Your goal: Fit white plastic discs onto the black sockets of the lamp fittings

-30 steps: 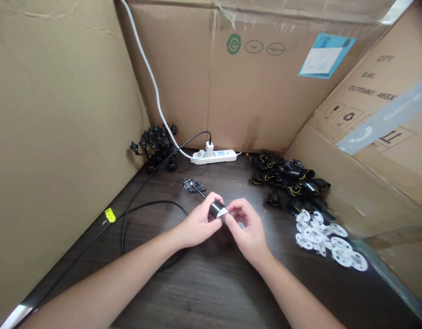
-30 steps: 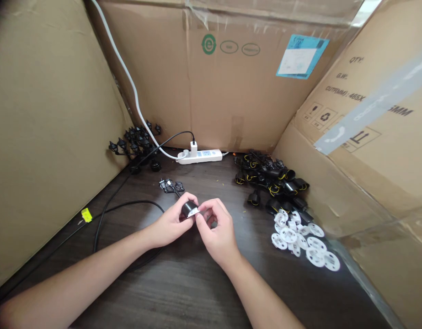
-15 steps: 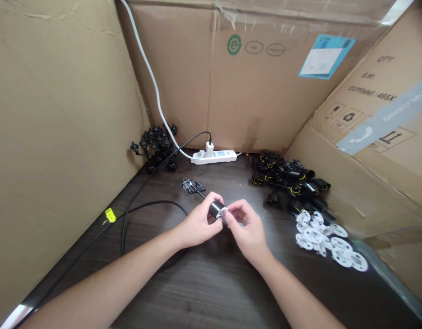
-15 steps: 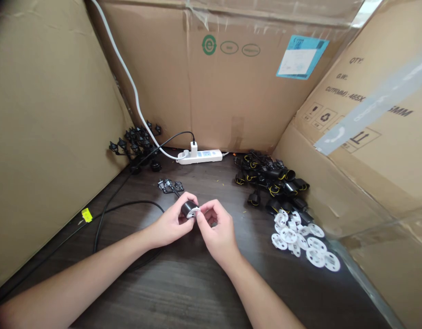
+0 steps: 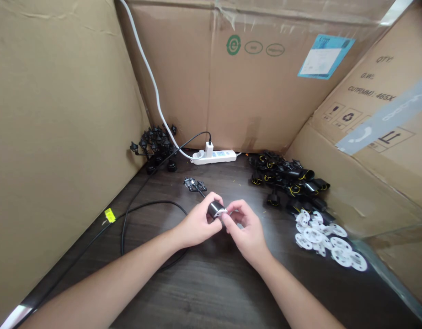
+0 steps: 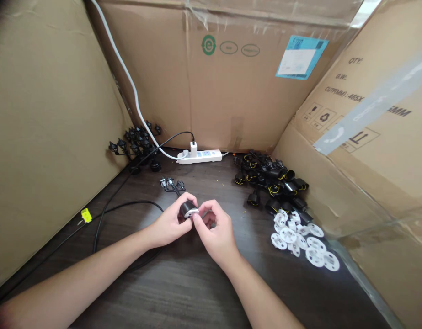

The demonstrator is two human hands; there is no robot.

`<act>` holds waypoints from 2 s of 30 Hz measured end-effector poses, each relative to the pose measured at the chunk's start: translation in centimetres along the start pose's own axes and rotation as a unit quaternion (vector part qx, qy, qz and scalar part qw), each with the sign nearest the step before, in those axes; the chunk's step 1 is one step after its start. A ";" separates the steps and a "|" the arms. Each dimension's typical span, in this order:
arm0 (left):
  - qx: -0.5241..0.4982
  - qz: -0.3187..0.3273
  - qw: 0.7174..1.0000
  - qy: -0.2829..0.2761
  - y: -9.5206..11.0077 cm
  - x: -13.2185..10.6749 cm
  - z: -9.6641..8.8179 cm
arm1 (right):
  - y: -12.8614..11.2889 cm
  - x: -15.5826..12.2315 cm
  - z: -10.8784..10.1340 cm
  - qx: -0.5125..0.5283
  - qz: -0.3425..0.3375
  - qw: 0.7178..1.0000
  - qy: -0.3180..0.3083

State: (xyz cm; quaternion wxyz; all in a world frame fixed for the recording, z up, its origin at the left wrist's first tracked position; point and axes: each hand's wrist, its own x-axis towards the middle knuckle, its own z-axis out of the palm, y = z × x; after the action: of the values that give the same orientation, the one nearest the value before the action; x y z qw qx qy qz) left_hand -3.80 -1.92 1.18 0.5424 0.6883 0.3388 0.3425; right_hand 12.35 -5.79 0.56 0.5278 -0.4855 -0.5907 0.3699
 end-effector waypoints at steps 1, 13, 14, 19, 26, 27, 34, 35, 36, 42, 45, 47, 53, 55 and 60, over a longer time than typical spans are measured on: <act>-0.002 -0.001 1.000 0.000 0.0 0.0 0.0 | 0.0 0.0 0.0 0.000 0.000 1.000 -0.001; -0.016 -0.009 1.000 -0.004 0.3 -0.1 0.1 | 0.8 -0.2 -0.2 0.010 0.037 0.999 -0.019; -0.018 -0.010 1.000 -0.004 0.4 -0.1 0.1 | 0.7 -0.2 -0.2 0.012 0.038 0.999 -0.020; -0.030 -0.011 0.999 -0.007 0.5 0.0 0.1 | 0.5 -0.2 -0.3 0.023 0.036 0.999 -0.025; -0.012 -0.004 1.000 -0.008 0.2 -0.1 0.1 | 0.5 -0.1 -0.1 0.010 0.040 0.998 -0.038; -0.011 -0.005 1.000 -0.010 0.2 -0.1 0.1 | 0.5 -0.1 -0.1 0.007 0.038 0.999 -0.038; -0.017 -0.004 1.000 0.000 0.2 0.0 0.1 | 0.0 0.1 -0.3 -0.023 0.027 0.999 -0.029; -0.018 -0.003 1.000 0.000 0.2 0.0 0.1 | -0.1 0.1 -0.3 -0.024 0.023 0.999 -0.030; -0.020 -0.004 1.000 0.001 0.2 0.0 0.1 | -0.1 0.1 -0.3 -0.024 0.020 0.999 -0.032; -0.027 -0.007 1.000 0.001 0.3 -0.1 0.1 | 0.2 -0.1 -0.3 -0.017 0.028 0.998 -0.051; -0.025 -0.004 1.000 -0.002 0.1 -0.1 0.1 | 0.4 -0.1 -0.2 -0.009 0.038 0.998 -0.057; -0.028 -0.002 1.000 -0.006 0.0 0.0 0.0 | 0.4 -0.1 -0.2 -0.004 0.043 0.997 -0.059; -0.043 0.001 0.999 -0.012 0.2 -0.1 0.1 | 0.3 0.0 -0.2 0.007 0.042 0.997 -0.060; -0.051 0.004 0.999 -0.015 0.3 -0.1 0.1 | 0.2 0.0 -0.2 0.006 0.037 0.998 -0.059; -0.062 0.009 0.998 -0.017 0.5 -0.1 0.1 | 0.3 -0.1 -0.3 0.013 0.041 0.997 -0.058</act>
State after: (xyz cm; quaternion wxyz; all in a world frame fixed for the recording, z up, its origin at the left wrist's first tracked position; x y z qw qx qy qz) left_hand -3.74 -2.15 1.62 0.5864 0.6623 0.3011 0.3560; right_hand 12.69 -5.81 0.29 0.4832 -0.4800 -0.5955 0.4261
